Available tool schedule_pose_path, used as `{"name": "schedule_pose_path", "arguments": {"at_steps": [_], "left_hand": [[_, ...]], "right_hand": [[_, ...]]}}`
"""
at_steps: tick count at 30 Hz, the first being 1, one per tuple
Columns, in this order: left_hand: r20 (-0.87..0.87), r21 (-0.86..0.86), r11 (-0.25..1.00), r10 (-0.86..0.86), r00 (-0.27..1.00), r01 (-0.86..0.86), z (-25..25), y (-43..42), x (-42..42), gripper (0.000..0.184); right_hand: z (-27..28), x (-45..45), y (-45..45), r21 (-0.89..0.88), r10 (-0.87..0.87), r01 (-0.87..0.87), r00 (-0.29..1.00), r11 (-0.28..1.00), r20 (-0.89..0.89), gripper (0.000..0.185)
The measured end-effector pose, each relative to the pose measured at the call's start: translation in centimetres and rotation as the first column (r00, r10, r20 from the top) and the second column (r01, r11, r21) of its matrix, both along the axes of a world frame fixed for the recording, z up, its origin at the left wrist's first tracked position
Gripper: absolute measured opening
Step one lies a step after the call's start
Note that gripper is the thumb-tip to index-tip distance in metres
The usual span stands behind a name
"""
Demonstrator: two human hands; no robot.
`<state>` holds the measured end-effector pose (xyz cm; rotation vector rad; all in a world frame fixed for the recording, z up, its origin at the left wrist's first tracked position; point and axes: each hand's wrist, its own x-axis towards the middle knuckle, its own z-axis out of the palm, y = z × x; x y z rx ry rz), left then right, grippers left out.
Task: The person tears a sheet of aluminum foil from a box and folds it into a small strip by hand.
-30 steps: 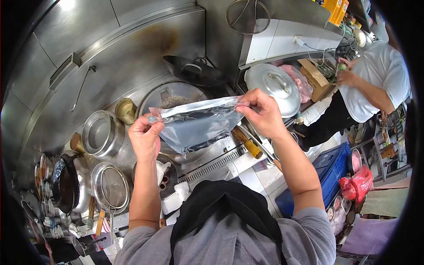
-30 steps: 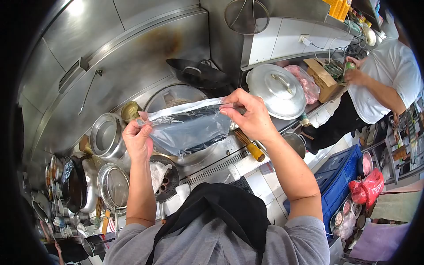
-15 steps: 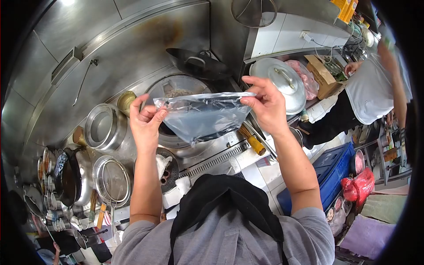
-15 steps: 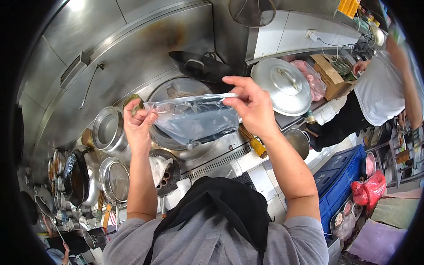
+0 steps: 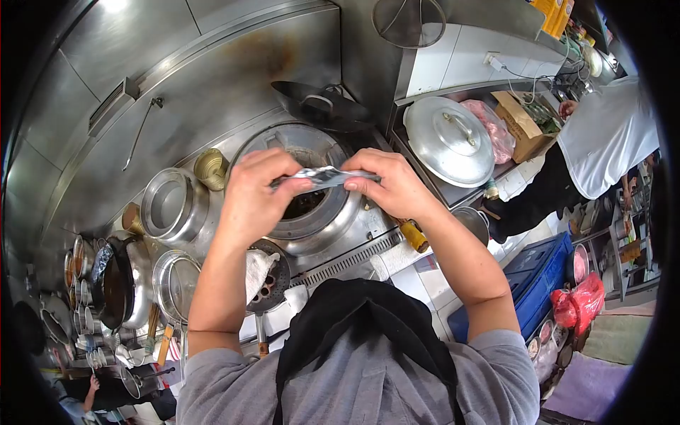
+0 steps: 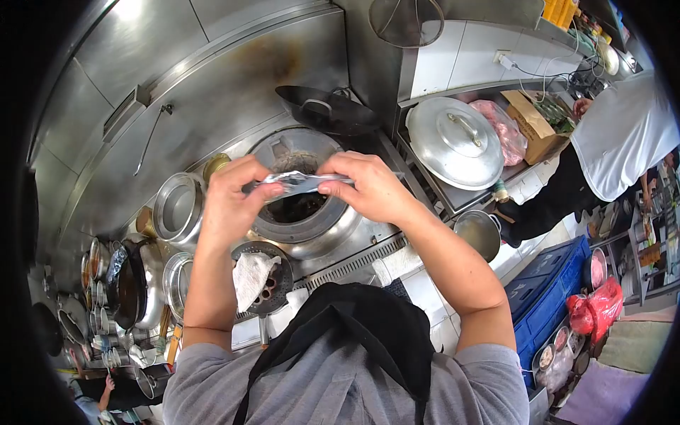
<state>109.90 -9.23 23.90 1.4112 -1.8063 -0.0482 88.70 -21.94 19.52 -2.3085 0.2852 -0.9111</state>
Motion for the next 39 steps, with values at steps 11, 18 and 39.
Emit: {"name": "schedule_pose_path", "arguments": {"at_steps": [11, 18, 39], "left_hand": [[0.43, -0.043, 0.97, 0.235, 0.872, -0.24, 2.5, 3.2, 0.8, 0.047], [0.644, 0.135, 0.969, 0.073, 0.762, -0.207, 0.6, 1.5, -1.6, 0.02], [0.659, 0.138, 0.966, 0.075, 0.748, -0.218, 2.0, 2.1, -0.1, 0.017]], "right_hand": [[0.3, 2.3, 0.6, -0.416, -0.148, 0.049, 0.967, 0.908, -0.209, 0.016], [1.3, 2.9, 2.0, -0.484, -0.116, 0.022, 0.979, 0.875, -0.165, 0.018], [2.6, 1.5, 2.9, -0.594, -0.172, 0.04, 0.971, 0.804, -0.167, 0.039]]}}
